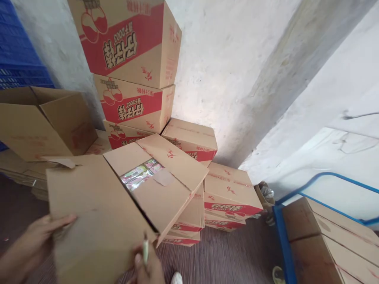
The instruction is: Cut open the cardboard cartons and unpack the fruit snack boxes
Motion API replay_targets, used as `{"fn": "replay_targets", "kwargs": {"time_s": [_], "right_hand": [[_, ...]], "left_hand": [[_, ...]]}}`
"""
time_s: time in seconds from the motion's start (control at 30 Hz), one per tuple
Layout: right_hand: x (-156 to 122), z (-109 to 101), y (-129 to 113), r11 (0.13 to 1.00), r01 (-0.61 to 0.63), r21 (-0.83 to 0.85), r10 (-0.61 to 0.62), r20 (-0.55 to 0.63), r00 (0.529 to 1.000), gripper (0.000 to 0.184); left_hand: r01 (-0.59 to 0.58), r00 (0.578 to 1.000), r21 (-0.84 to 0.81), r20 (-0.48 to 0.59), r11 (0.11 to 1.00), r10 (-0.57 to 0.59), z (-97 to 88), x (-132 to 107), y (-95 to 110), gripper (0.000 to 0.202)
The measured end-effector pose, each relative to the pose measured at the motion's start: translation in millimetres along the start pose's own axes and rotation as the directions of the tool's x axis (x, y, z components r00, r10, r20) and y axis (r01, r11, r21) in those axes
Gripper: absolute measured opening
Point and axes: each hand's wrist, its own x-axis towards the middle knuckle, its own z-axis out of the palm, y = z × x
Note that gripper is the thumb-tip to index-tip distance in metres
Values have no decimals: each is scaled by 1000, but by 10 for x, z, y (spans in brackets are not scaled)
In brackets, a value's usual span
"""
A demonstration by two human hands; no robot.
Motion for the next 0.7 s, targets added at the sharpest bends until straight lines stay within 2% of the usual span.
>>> {"fn": "replay_targets", "kwargs": {"time_s": [0.03, 0.07, 0.13, 0.17, 0.2, 0.27, 0.3, 0.33, 0.37, 0.4, 0.43, 0.47, 0.5, 0.53, 0.57, 0.6, 0.67, 0.7], "right_hand": [[-41, -104, -61, 1000, -3, -12, 4, 102, 995, 67], [-52, -273, -172, 999, 32, -36, -26, 149, 989, 66], [35, -737, -496, 951, 230, -207, -221, 66, 973, 57], [136, -981, -674, 877, 333, -347, -350, 15, 937, 49], [272, -1198, -841, 776, 420, -471, -460, 33, 887, 39], [605, -1479, -1103, 530, 595, -605, -590, 241, 770, 29], [778, -1531, -1192, 416, 665, -620, -596, 367, 714, 31], [938, -1529, -1255, 320, 720, -615, -572, 481, 664, 35], [1076, -1488, -1299, 240, 759, -605, -529, 574, 625, 39], [1189, -1424, -1330, 172, 784, -596, -483, 643, 595, 42], [1275, -1350, -1355, 113, 803, -585, -439, 696, 568, 43], [1336, -1280, -1378, 62, 820, -569, -398, 740, 543, 41], [1379, -1220, -1402, 17, 839, -544, -360, 779, 513, 38], [1408, -1176, -1428, -22, 860, -510, -327, 816, 476, 34], [1431, -1148, -1457, -56, 878, -475, -297, 848, 439, 30], [1454, -1134, -1488, -89, 893, -441, -268, 874, 405, 26], [1525, -1133, -1560, -150, 914, -376, -213, 915, 342, 21], [1582, -1136, -1602, -173, 919, -353, -198, 927, 319, 20]], "left_hand": [[97, 995, -19, -5, 995, -97, -148, 90, 86, 39], [150, 988, -31, -24, 988, -150, -276, 187, 173, 41], [140, 990, 11, -30, 990, -140, -470, 395, 361, 37], [110, 994, 62, -24, 992, -109, -539, 496, 462, 33], [80, 997, 131, -10, 988, -79, -594, 583, 564, 29], [0, 1000, 337, -24, 942, 9, -654, 661, 747, 29], [-49, 994, 480, -63, 876, 91, -647, 632, 810, 31], [-99, 969, 637, -113, 765, 220, -601, 553, 838, 33], [-136, 909, 784, -145, 605, 392, -507, 429, 821, 35], [-142, 827, 899, -122, 414, 549, -362, 272, 753, 37], [-143, 709, 963, -62, 229, 702, -169, 101, 633, 40], [-160, 630, 985, 50, 66, 775, 58, -67, 468, 44], [-193, 629, 980, 164, -51, 760, 302, -212, 270, 48], [-222, 599, 972, 197, -75, 776, 543, -321, 56, 49], [-279, 687, 957, 258, -81, 679, 760, -387, -153, 48], [-311, 742, 949, 271, -42, 613, 940, -407, -340, 47], [-304, 801, 952, 235, 36, 550, 1166, -331, -597, 49], [-283, 808, 957, 202, 63, 554, 1218, -257, -658, 50]]}}
